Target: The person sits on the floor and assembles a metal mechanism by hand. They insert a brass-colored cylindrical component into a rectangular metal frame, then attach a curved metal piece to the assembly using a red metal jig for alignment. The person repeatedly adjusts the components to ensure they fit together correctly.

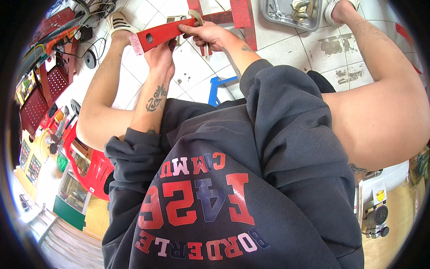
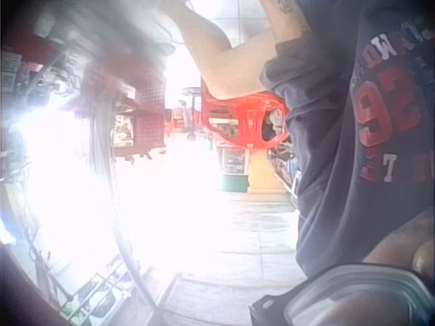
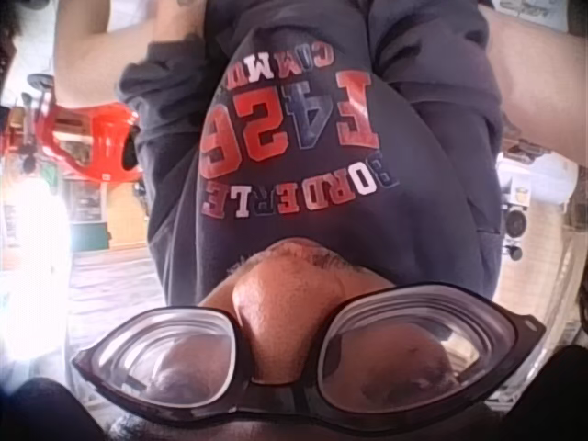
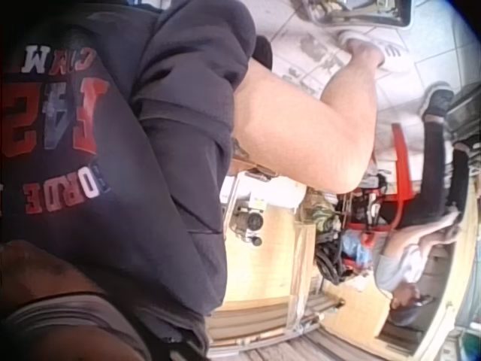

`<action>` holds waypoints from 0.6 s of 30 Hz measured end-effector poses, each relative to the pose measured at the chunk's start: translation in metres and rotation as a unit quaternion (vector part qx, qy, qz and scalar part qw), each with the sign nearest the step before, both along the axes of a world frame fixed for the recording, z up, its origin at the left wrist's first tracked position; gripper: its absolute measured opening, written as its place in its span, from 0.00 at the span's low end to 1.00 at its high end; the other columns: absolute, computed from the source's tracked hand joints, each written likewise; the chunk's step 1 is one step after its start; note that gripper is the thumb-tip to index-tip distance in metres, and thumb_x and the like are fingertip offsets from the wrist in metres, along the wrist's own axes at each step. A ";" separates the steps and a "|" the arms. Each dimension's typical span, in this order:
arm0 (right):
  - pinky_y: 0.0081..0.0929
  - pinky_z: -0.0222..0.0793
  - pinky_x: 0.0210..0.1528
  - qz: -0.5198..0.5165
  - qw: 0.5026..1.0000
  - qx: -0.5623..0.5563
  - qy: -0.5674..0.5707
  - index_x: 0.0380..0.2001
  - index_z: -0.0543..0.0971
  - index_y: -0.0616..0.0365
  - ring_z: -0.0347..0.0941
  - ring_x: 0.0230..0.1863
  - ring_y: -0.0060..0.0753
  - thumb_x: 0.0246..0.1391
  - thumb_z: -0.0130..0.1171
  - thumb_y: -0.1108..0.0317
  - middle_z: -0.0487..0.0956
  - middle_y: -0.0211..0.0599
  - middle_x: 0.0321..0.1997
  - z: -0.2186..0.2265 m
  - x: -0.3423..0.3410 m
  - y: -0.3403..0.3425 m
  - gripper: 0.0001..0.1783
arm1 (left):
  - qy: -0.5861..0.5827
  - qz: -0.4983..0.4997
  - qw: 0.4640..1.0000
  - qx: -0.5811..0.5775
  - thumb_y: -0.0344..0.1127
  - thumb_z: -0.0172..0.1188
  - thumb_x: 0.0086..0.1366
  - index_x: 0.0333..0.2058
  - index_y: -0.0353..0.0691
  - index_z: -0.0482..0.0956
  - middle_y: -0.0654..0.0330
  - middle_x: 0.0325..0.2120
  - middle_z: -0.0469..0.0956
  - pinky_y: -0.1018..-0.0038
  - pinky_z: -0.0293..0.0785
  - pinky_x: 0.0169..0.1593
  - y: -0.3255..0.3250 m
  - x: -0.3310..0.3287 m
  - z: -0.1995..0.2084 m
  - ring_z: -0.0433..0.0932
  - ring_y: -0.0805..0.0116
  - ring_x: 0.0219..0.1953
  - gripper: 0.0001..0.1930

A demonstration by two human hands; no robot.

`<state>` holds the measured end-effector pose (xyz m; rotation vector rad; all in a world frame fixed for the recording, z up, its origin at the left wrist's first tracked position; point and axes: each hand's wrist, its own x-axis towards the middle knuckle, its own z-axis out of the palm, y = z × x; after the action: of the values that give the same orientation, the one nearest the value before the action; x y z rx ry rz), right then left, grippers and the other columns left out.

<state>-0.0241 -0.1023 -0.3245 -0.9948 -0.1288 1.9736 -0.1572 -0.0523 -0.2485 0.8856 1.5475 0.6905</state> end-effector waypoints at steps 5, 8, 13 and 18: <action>0.18 0.41 0.22 0.023 1.000 0.007 -0.009 0.37 0.77 0.57 0.46 0.19 0.12 0.55 0.66 0.45 0.57 0.14 0.18 -0.002 0.002 0.001 0.25 | -0.005 0.006 0.999 0.033 0.26 0.61 0.67 0.45 0.34 0.75 0.58 0.41 0.78 0.71 0.79 0.44 -0.005 0.001 -0.001 0.79 0.69 0.40 0.10; 0.18 0.41 0.22 0.009 0.999 0.014 -0.034 0.37 0.77 0.57 0.46 0.19 0.12 0.55 0.66 0.44 0.57 0.14 0.18 0.003 0.000 0.001 0.25 | -0.026 0.010 0.999 0.018 0.26 0.61 0.66 0.45 0.34 0.75 0.58 0.41 0.78 0.71 0.79 0.45 -0.003 -0.003 -0.004 0.78 0.68 0.41 0.10; 0.18 0.40 0.22 0.012 0.999 0.006 -0.039 0.37 0.77 0.58 0.46 0.19 0.12 0.55 0.67 0.45 0.58 0.14 0.19 0.006 0.002 0.002 0.25 | -0.030 -0.051 0.997 0.056 0.27 0.61 0.66 0.45 0.37 0.74 0.58 0.41 0.78 0.71 0.79 0.46 0.001 -0.010 -0.009 0.78 0.68 0.42 0.10; 0.18 0.40 0.21 -0.004 1.000 0.006 -0.012 0.37 0.77 0.58 0.46 0.18 0.12 0.54 0.68 0.45 0.57 0.14 0.18 0.004 0.001 0.002 0.25 | -0.073 -0.046 0.996 0.015 0.28 0.60 0.67 0.44 0.38 0.73 0.59 0.41 0.78 0.69 0.80 0.47 0.006 -0.013 -0.009 0.79 0.68 0.43 0.08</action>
<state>-0.0229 -0.1003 -0.3208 -1.0093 -0.1504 1.9521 -0.1706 -0.0459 -0.2574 0.9028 1.3612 0.6988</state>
